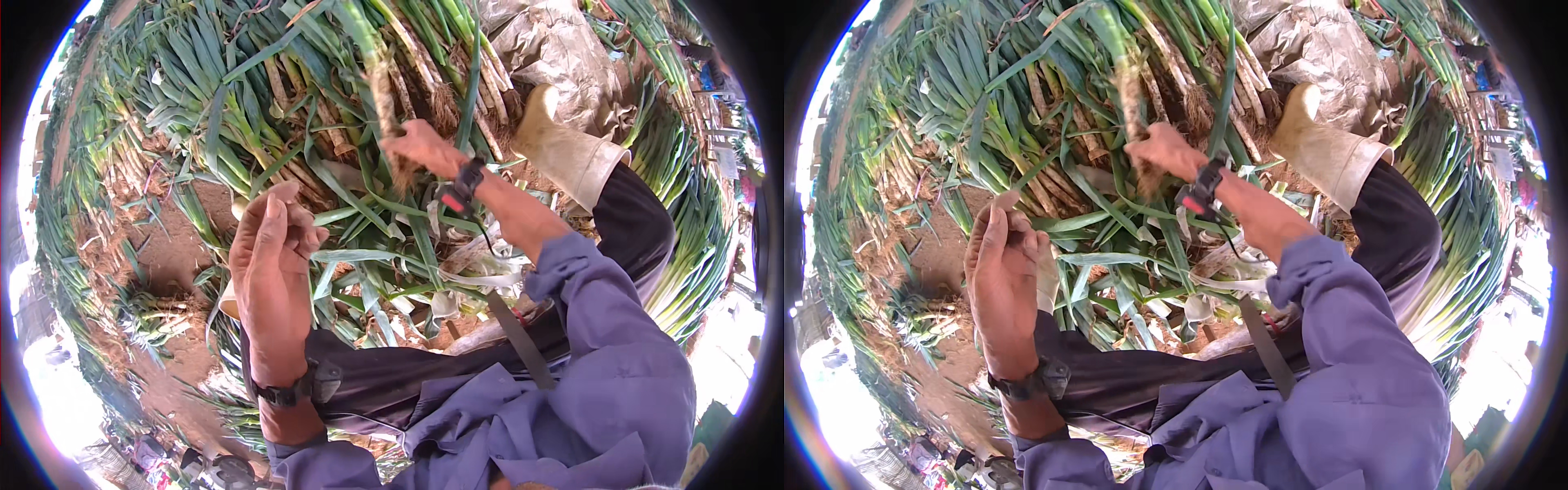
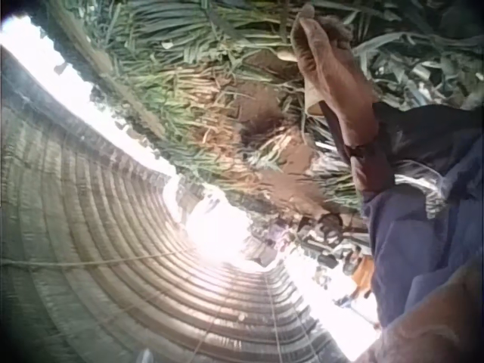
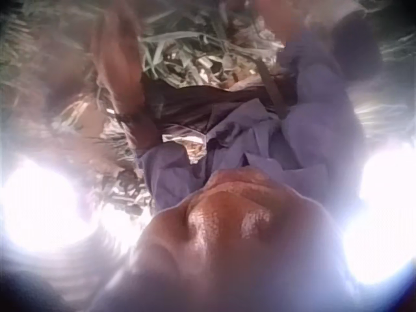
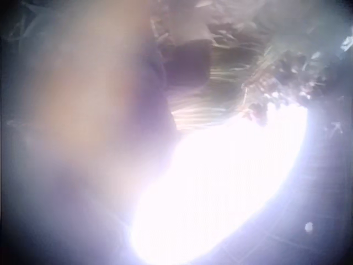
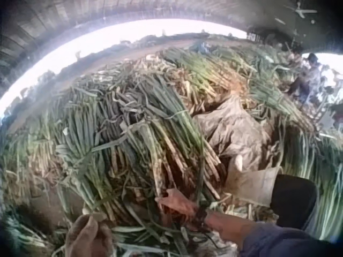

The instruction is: Cleaning leeks by peeling off outer leaves and dirt in a field.

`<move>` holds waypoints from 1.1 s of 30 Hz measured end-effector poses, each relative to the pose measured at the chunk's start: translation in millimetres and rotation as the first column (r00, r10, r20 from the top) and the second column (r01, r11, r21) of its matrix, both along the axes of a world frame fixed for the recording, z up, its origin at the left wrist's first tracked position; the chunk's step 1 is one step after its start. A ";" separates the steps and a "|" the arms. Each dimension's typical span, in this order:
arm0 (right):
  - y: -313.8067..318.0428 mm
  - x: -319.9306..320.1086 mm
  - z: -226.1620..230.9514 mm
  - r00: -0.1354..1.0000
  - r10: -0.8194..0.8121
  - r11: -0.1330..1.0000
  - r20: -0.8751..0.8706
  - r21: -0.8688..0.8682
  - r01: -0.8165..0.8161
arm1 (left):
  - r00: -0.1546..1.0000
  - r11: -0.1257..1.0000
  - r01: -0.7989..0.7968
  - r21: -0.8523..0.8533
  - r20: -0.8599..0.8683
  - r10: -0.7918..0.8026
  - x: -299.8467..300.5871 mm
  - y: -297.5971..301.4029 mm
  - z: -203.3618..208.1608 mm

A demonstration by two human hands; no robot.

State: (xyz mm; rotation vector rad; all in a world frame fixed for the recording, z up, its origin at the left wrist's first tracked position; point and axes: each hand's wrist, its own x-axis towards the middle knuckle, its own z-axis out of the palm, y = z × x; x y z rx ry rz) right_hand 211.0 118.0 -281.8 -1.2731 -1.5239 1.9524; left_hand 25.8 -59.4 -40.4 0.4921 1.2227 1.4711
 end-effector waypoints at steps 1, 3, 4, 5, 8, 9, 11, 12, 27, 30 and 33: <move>-14.8 -2.2 30.1 0.995 0.064 0.983 0.072 0.170 -0.075 | 1.000 1.000 -0.005 0.006 -0.002 0.005 -2.3 1.0 -0.5; -46.8 -1.0 33.2 0.991 0.134 0.968 -0.017 0.216 -0.127 | 1.000 0.999 -0.007 0.048 -0.020 0.008 -1.0 11.7 -5.8; -61.3 -3.3 39.4 0.984 0.177 0.953 -0.017 0.252 -0.167 | 0.999 0.998 -0.010 0.057 -0.030 0.012 -2.3 15.0 -6.7; -69.2 -4.5 44.9 0.983 0.184 0.950 -0.026 0.262 -0.171 | 0.999 0.999 -0.019 0.042 -0.046 0.021 -4.7 18.5 -7.8; -84.8 2.0 62.6 0.990 0.144 0.969 -0.011 0.204 -0.138 | 0.995 0.997 -0.080 0.004 -0.056 0.080 -14.0 32.3 -21.7; -80.4 11.8 76.6 0.988 0.150 0.968 -0.047 0.212 -0.137 | 0.997 0.998 -0.057 0.010 -0.048 0.057 -16.1 39.1 -28.3; -82.9 16.5 137.1 0.980 0.171 0.978 -0.105 0.138 -0.156 | 0.991 0.995 -0.097 0.007 -0.093 0.097 -25.6 46.1 -40.3; -88.4 23.5 177.0 0.981 0.161 0.986 -0.108 0.060 -0.155 | 0.987 0.994 -0.111 0.004 -0.116 0.111 -24.3 52.4 -44.5; -137.3 117.9 251.2 0.667 0.590 0.603 0.454 0.301 -0.738 | 0.836 0.928 -0.265 0.260 0.542 0.087 3.9 120.9 -49.9; -132.1 122.2 210.3 0.643 0.549 0.639 0.534 0.228 -0.734 | 0.886 0.894 -0.287 0.344 0.450 0.111 -4.7 113.0 -36.2; -113.4 76.8 194.8 0.876 0.278 0.400 0.395 0.781 -0.479 | 0.920 0.851 -0.291 0.438 0.371 0.123 -15.7 101.4 -36.0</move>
